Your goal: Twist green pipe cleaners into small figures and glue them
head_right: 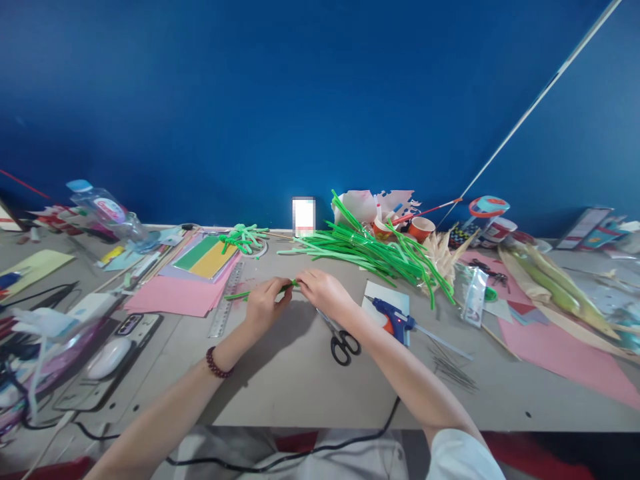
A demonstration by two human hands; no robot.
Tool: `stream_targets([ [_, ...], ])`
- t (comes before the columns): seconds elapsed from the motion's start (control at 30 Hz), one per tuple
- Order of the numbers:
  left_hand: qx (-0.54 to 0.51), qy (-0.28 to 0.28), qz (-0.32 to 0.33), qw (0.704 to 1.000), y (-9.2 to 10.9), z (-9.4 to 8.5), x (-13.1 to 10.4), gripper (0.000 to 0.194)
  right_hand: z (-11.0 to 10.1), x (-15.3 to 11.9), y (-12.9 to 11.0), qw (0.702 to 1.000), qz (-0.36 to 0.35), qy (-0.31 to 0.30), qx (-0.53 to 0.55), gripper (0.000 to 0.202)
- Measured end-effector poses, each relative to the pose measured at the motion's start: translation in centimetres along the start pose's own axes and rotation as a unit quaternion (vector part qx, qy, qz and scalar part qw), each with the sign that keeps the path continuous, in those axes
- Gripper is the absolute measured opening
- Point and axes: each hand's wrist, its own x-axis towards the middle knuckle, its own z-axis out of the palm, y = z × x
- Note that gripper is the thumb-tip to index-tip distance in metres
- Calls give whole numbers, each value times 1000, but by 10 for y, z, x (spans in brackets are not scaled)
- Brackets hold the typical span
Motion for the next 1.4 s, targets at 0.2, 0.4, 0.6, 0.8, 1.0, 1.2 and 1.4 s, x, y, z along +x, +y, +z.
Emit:
stream_targets([
  [0.2,-25,22,3,999,1,-1,-1,14,-1,-1,-3,999,-32,20,6,19],
  [0.4,-7,62,49,997,4,-5,3,13,0,-1,-4,999,-38,27,16,19],
  [0.6,9,79,76,994,5,-7,5,12,1,-1,-4,997,-49,46,24,19],
  [0.8,2,89,78,993,6,-6,5,14,3,-2,-4,996,-59,60,27,20],
  [1.0,-2,86,70,994,5,-5,3,14,4,-2,-6,995,-53,73,41,22],
  [1.2,-43,66,23,997,9,-8,6,11,-3,-1,-9,991,-7,81,106,20],
  [1.4,-47,87,23,995,5,-9,8,9,-13,3,-9,925,140,65,348,23],
])
